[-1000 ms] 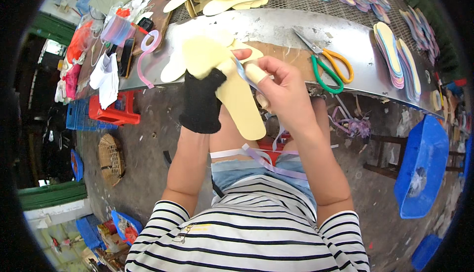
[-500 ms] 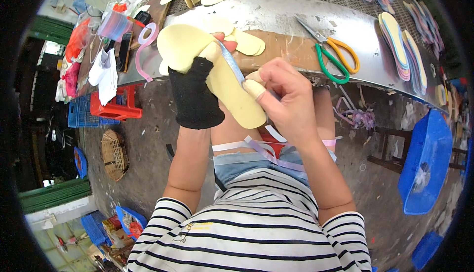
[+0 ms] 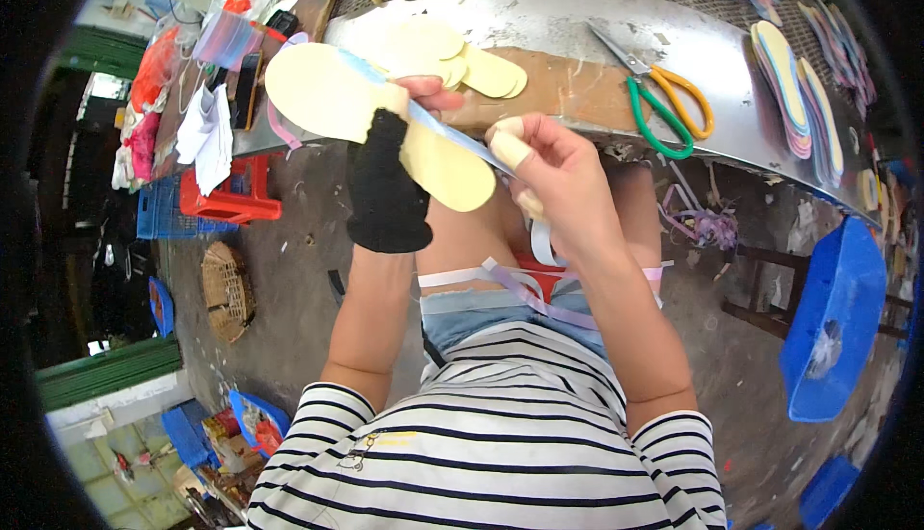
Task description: The recorder is applying a decorative or functional border strip to shoe insoles by hand.
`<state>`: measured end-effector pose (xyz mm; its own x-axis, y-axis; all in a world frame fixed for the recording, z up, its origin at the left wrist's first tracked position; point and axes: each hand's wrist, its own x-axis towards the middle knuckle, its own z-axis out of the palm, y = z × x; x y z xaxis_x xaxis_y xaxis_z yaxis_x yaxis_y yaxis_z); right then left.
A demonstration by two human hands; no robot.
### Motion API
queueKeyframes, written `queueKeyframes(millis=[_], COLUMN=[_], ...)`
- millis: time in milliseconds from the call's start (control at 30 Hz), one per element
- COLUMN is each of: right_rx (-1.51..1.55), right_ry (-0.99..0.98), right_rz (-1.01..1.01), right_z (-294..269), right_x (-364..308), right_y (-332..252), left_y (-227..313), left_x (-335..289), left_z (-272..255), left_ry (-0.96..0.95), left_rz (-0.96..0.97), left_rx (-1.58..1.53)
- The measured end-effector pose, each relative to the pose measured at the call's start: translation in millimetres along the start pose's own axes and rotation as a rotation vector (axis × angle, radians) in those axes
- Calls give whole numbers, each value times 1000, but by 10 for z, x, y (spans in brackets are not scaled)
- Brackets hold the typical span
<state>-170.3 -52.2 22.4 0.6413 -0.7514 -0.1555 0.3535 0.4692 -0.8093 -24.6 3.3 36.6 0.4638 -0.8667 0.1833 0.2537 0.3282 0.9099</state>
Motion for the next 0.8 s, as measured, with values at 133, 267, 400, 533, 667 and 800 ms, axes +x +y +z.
queueKeyframes(millis=[133,267,400,533,667,800], right_rx=[7,26,-331,-291,-392,-725], right_ry=[14,-65,-62,-203,-191,-103], right_rz=[51,37,-73,49,-73,-454], right_z=[7,-8,57,-87,-62,63], right_x=[-99,-113,-188,-182,-36,-7], right_y=[32,45,54,45,-9,138], left_y=[74,56,28,-2,-48,-57], left_x=[-58,-67,-84,-70,-133,-117], left_z=[58,115,176,168,292,247], left_ry=[108,189,217,111,145,144], left_rz=[-16,38,52,-7,-74,-32], left_rx=[26,30,38,90,39,87])
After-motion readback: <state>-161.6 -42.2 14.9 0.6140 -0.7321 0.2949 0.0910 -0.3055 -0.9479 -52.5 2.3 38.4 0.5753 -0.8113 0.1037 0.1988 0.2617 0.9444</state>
